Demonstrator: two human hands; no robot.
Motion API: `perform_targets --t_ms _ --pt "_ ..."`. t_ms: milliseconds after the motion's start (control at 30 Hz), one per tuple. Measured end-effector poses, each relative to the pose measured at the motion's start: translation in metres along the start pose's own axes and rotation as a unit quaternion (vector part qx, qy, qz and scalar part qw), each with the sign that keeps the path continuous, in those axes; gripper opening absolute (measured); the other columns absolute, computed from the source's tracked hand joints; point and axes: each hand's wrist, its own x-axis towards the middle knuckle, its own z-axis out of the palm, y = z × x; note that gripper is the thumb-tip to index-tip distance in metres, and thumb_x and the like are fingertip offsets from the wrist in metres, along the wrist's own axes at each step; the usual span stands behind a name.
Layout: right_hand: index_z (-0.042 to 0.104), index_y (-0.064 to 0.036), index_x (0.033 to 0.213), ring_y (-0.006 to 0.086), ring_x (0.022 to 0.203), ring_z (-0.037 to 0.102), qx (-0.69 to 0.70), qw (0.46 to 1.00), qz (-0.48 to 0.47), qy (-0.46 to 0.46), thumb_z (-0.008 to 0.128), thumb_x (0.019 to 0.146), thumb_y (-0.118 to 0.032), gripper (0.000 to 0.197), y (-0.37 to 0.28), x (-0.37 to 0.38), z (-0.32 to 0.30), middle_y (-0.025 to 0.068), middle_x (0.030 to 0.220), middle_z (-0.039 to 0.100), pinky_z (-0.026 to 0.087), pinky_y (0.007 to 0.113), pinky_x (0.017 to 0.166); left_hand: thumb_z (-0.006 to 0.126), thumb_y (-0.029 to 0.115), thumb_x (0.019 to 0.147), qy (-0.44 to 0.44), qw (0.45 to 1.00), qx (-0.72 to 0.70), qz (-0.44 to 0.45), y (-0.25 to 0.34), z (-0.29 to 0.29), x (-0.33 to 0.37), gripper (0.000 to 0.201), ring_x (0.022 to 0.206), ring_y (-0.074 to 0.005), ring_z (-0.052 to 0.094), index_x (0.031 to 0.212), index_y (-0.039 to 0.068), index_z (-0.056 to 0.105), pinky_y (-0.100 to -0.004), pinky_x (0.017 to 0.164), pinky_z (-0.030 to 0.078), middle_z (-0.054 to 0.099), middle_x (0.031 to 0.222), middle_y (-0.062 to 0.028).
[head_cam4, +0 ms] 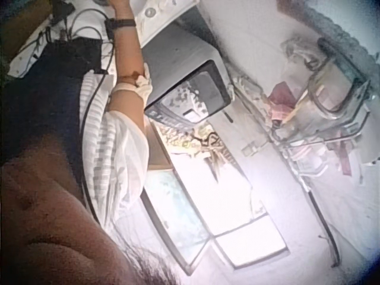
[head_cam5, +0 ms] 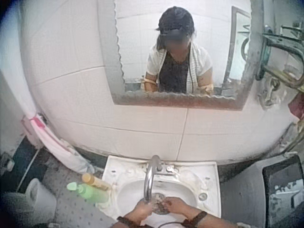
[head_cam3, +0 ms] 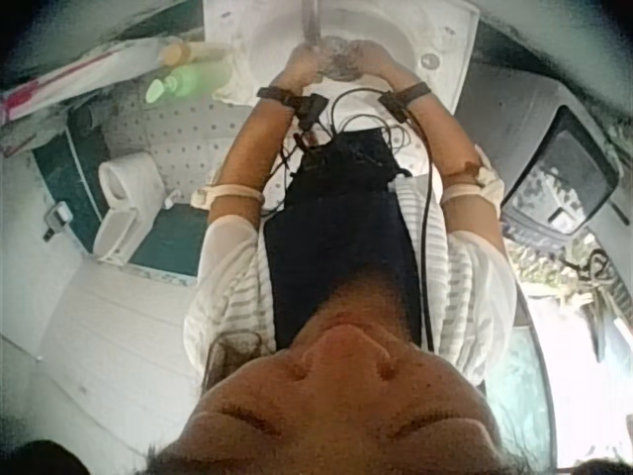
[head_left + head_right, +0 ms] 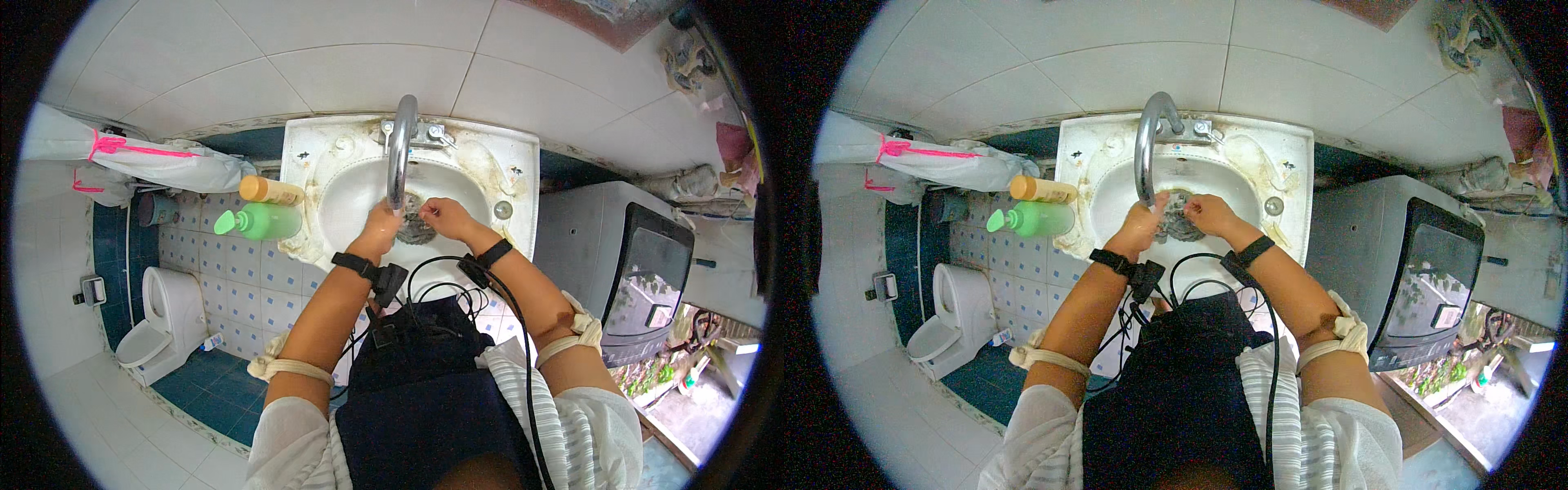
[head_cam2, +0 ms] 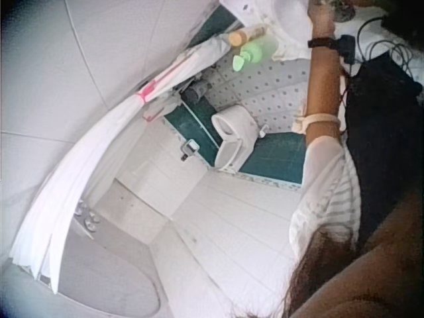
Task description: The person wipes the glass pane and frame of a door with a cloth, then rinses the cloth in a sink.
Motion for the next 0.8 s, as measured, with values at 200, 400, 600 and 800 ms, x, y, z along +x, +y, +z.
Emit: perform_targets --t_ms 200,400,600,800 --pt "0.068 -0.0053 0.097 0.0303 0.082 0.065 -0.088 0.992 0.028 -0.090 0.062 0.088 -0.026 0.023 0.009 0.025 0.028 0.0142 0.088 0.069 0.051 0.039 0.075 0.059 0.043 0.091 0.012 0.987 -0.137 -0.078 -0.013 -0.062 -0.031 0.075 0.141 -0.0404 0.019 0.149 0.006 0.028 -0.0599 0.108 0.022 0.022 0.155 -0.0168" --pt "0.067 -0.0014 0.098 0.0370 0.089 0.065 -0.151 0.962 -0.058 -0.220 0.051 0.088 -0.022 0.027 0.013 0.035 0.077 0.0198 0.089 0.068 0.050 0.045 0.078 0.058 0.040 0.092 0.079 0.967 -0.222 -0.097 -0.021 -0.081 -0.063 0.076 0.144 -0.0416 0.013 0.151 0.007 0.025 -0.0585 0.111 0.019 0.013 0.158 -0.0176" --pt "0.067 0.0048 0.076 0.0365 0.070 0.066 -0.285 0.911 -0.081 -0.287 0.056 0.071 -0.008 0.017 0.057 0.052 0.105 0.0215 0.072 0.066 0.052 0.046 0.066 0.057 0.038 0.093 0.078 0.962 -0.242 -0.096 -0.026 -0.087 -0.081 0.069 0.143 -0.0408 0.016 0.149 0.009 0.031 -0.0563 0.111 0.022 0.017 0.157 -0.0170" --pt "0.068 -0.0021 0.095 0.0351 0.092 0.066 -0.246 0.904 -0.108 -0.332 0.056 0.074 -0.009 0.025 0.050 0.041 0.087 0.0217 0.100 0.067 0.053 0.043 0.077 0.056 0.036 0.094 0.075 0.966 -0.231 -0.087 -0.034 -0.091 -0.084 0.064 0.142 -0.0403 0.019 0.146 0.006 0.034 -0.0553 0.110 0.025 0.020 0.156 -0.0181"
